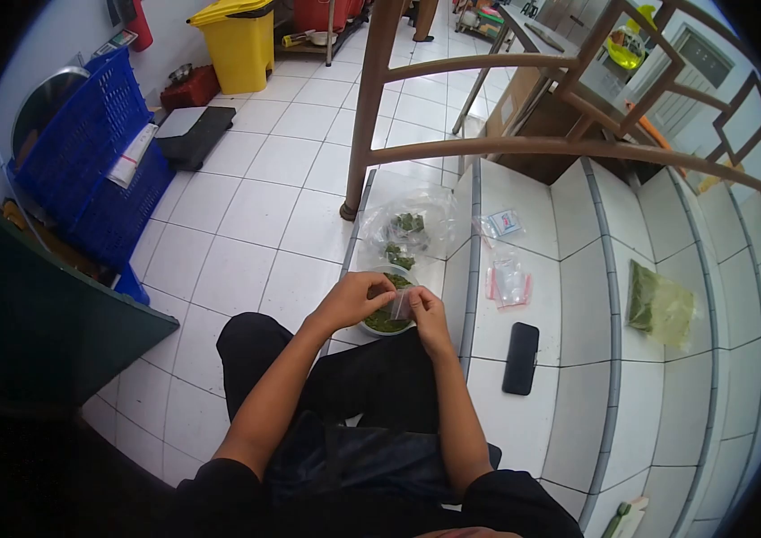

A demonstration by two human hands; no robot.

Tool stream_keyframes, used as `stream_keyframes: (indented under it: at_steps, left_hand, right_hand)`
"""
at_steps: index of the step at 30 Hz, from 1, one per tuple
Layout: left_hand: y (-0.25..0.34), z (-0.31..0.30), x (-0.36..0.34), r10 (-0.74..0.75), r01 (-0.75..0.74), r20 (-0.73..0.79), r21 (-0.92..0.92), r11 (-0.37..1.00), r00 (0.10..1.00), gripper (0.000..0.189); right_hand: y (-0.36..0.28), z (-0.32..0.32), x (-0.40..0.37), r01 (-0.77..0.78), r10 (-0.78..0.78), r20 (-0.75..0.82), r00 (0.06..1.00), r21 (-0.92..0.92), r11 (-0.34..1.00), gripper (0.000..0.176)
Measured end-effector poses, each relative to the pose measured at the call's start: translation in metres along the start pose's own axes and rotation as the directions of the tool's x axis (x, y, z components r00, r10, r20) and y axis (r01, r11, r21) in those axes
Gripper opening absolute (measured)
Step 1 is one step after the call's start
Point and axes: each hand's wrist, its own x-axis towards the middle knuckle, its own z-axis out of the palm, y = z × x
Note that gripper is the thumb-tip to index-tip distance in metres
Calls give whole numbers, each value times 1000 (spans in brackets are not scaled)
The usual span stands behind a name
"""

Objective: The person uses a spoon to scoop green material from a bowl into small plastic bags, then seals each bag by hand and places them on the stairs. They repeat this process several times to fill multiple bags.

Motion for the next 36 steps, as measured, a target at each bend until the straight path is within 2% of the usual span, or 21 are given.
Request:
stream_keyframes:
  at_steps: [3,5,7,11,13,15,16,19,22,23,24,25,26,28,29,31,32,33,35,36]
  left_hand:
    - [0,4,5,-14,14,3,87,996,1000,20]
    - [0,8,7,-51,59,-57,142,988,997,20]
    - [-1,11,7,-51,67,-95,174,982,994,20]
    - [-3,14,7,-36,65,-176,159,985,984,18]
    - [3,12,8,-50,79,-211,135,988,976,17]
    - [9,7,8,-109,119,-296,14,993,949,17]
    - [8,5,8,-106,117,-297,20,993,949,17]
    - [0,1,9,-97,112,-269,39,993,958,18]
    - [-2,-5,9,-41,92,-333,137,986,942,19]
    - [-1,-8,9,-19,101,-405,182,978,914,21]
    - [0,-10,9,7,114,-475,225,968,880,25]
    - [0,-12,7,8,114,-477,225,968,879,25]
    - [-1,-14,6,-53,165,-382,266,950,923,30]
    - [3,-11,2,-143,217,-232,338,916,962,42]
    - [2,-4,1,-141,218,-236,337,916,961,42]
    - [-6,12,0,-37,90,-177,302,949,983,34]
    - [-10,18,0,-34,62,-135,207,976,990,33]
    - [-10,23,-1,-34,62,-136,205,977,990,33]
    - [-9,31,0,-156,159,-31,180,971,987,37]
    - [-10,35,2,-172,175,-32,148,973,985,42]
  right_hand:
    - [5,-10,2,-70,74,-87,994,38,997,26]
    - [2,-8,3,-39,47,-144,988,59,998,25]
    - [-9,0,2,123,-109,-194,975,60,991,34]
    - [1,1,1,137,-130,-119,984,53,989,48]
    - [7,-2,5,48,-33,-190,981,76,996,38]
    - [9,-11,6,6,4,-174,985,55,998,31]
    - [9,-13,6,-42,46,-160,986,29,999,25]
    - [6,-14,4,-52,57,-151,987,36,998,20]
    - [-2,-12,3,-52,65,-134,989,98,994,22]
    - [-2,-12,3,-50,63,-133,989,96,994,22]
    - [0,-12,3,-46,51,-150,987,36,998,21]
    - [2,-13,2,-43,38,-166,985,-25,999,21]
    - [6,-15,2,-41,36,-163,986,-26,999,21]
    - [11,-15,3,-46,16,-202,979,-145,988,20]
    - [14,-15,4,-43,14,-198,980,-146,988,20]
    - [13,-12,3,-30,-8,-233,973,-159,987,22]
    - [14,-11,3,-30,-9,-231,973,-162,986,22]
    - [16,-10,4,4,-41,-228,973,-159,987,22]
    - [20,-8,4,39,-74,-224,972,-160,986,22]
    - [20,-7,3,47,-76,-201,977,-143,989,22]
